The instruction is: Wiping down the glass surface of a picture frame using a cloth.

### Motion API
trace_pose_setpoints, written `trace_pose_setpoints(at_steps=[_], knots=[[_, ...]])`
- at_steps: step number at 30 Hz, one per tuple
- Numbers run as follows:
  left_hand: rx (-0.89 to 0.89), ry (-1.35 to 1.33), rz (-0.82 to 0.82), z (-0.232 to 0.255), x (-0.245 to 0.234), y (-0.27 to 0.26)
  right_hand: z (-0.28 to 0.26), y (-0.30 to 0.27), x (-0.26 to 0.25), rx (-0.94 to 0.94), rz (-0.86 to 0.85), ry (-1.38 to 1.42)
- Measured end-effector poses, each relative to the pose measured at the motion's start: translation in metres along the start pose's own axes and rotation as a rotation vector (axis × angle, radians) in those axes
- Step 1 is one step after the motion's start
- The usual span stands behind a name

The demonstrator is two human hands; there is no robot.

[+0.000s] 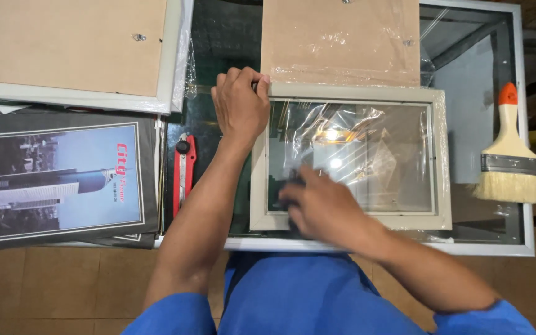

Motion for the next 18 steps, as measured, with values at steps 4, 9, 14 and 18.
trace_pose_setpoints(at_steps=[4,9,14,18], knots=[[0.018,-0.024,0.007,0.001,0.0,-0.001,0.027,0.053,-0.053,0.097,0.244,0.024],[-0.004,-0.013,0.003,-0.003,0.001,0.0,0.036,0.085,-0.086,0.09,0.508,0.0],[-0.003,-0.022,-0.001,-0.002,-0.002,0.0,0.004,0.026,-0.046,0.071,0.256,0.019],[-0.004,-0.043,0.006,-0.001,0.0,0.0,-0.03,-0.023,-0.007,-0.004,-0.007,-0.043]])
Point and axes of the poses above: each hand's wrist, its own y-axis towards the middle knuckle, its own x-axis out of the palm, z = x × y, the point moved 6 cm from there along y, towards the middle knuckle, and after that the axes turned 15 degrees about -z, right-handed, at the moved point
